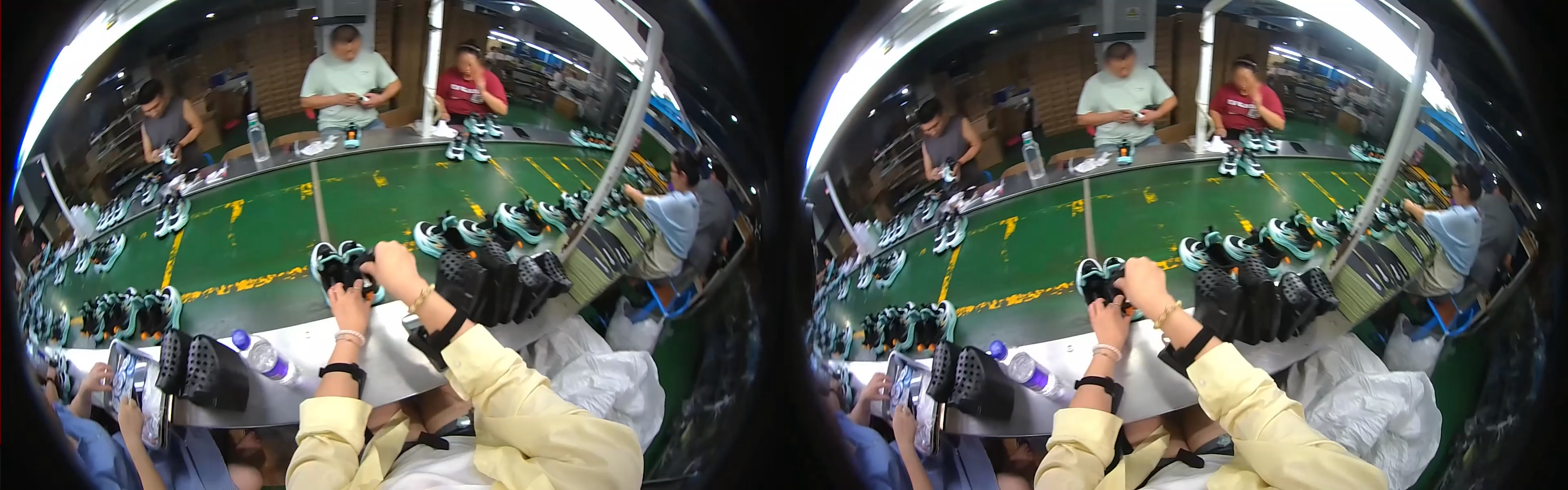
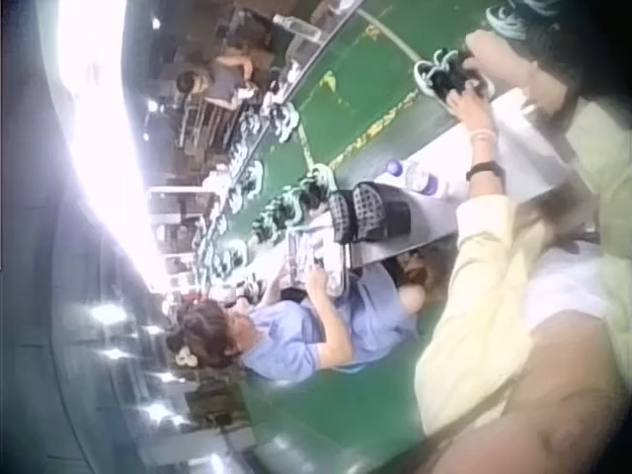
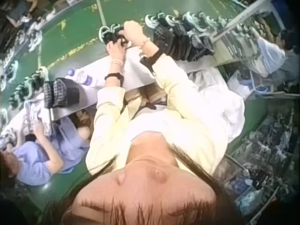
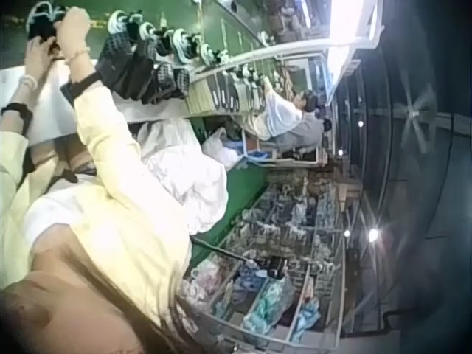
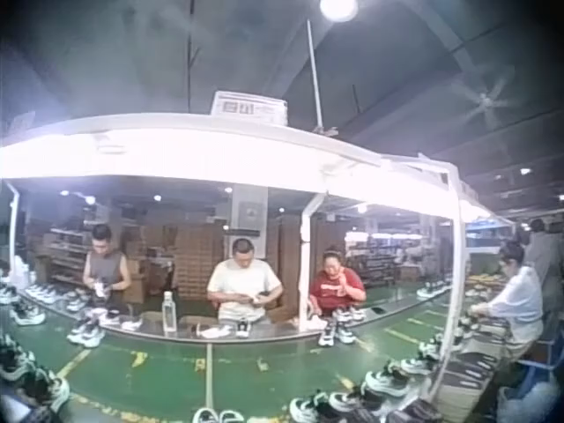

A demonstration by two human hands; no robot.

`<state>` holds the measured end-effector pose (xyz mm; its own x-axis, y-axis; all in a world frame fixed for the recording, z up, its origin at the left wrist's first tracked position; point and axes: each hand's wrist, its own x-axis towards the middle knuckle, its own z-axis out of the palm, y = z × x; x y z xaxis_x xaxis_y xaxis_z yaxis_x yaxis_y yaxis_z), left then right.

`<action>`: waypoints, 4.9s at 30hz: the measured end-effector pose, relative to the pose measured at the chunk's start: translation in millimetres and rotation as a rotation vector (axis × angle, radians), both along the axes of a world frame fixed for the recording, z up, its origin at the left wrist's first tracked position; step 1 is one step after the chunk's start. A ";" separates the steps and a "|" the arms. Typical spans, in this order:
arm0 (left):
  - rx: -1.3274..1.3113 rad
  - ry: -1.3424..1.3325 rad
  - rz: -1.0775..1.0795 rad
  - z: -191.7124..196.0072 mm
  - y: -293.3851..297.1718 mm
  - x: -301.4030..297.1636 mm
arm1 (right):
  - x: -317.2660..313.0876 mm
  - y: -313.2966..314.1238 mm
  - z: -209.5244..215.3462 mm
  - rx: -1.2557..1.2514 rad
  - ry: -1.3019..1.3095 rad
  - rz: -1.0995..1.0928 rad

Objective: Inspecting and assembling shoe components on a factory assembly line.

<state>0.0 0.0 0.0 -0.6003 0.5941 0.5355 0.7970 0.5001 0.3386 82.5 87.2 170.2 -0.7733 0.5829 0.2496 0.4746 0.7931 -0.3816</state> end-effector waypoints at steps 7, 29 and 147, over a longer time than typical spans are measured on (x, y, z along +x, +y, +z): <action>-0.123 0.081 -0.016 13.3 -1.0 -14.4 | -72.5 29.3 -57.6 0.098 -0.107 -0.027; 0.075 0.010 -0.021 1.5 1.2 -26.8 | -135.9 45.5 -145.1 0.058 -0.113 -0.106; 0.188 -0.343 -0.141 25.2 125.5 47.8 | 373.6 206.2 -54.5 0.302 0.070 -0.754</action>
<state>47.8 125.5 25.2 -0.6823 0.5945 0.4254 0.6785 0.2983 0.6714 456.1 293.4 115.7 -0.1767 0.8404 0.5123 0.9049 0.3435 -0.2515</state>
